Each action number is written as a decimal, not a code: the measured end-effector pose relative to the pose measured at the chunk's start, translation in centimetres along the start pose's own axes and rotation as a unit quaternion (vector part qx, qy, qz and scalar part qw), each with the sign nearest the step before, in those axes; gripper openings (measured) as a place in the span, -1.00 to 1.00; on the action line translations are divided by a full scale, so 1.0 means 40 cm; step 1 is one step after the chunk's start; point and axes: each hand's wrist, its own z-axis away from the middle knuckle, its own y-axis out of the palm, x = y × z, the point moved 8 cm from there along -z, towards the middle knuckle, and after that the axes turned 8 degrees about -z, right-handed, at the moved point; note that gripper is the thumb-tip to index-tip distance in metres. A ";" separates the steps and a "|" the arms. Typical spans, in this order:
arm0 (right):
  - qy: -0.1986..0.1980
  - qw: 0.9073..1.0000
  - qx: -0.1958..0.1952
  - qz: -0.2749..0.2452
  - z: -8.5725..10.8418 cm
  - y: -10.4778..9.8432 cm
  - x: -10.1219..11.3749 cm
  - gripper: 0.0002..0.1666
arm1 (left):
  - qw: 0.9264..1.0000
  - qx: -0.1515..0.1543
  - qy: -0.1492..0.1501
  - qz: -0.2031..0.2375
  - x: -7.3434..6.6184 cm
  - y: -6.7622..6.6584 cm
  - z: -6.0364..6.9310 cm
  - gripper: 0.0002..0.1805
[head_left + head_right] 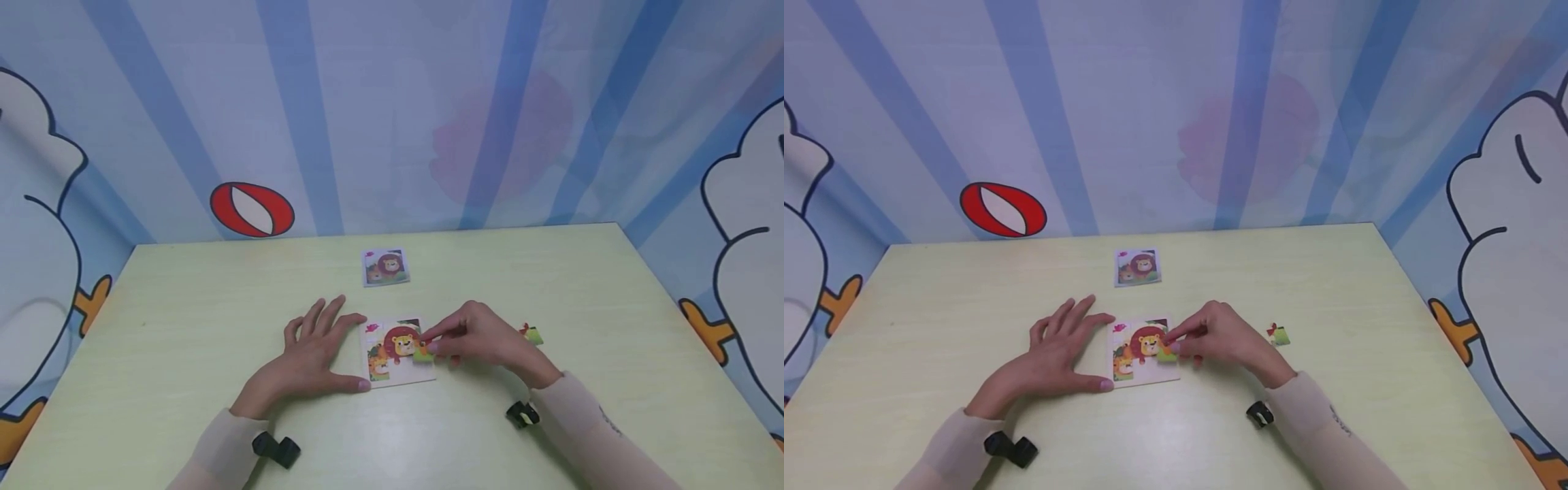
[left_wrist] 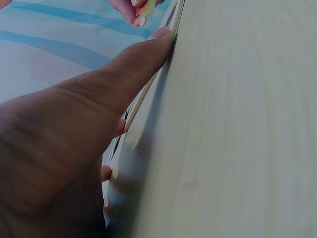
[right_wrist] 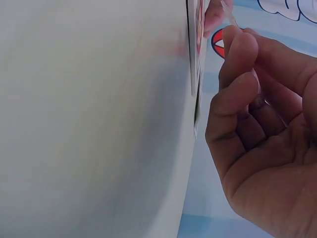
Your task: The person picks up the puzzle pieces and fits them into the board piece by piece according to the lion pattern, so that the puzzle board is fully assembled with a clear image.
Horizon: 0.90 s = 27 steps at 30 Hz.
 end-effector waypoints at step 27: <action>0.010 0.999 0.050 0.000 -0.056 0.102 0.019 -0.86 | 1.000 0.005 -0.001 -0.005 0.005 0.003 -0.002 0.11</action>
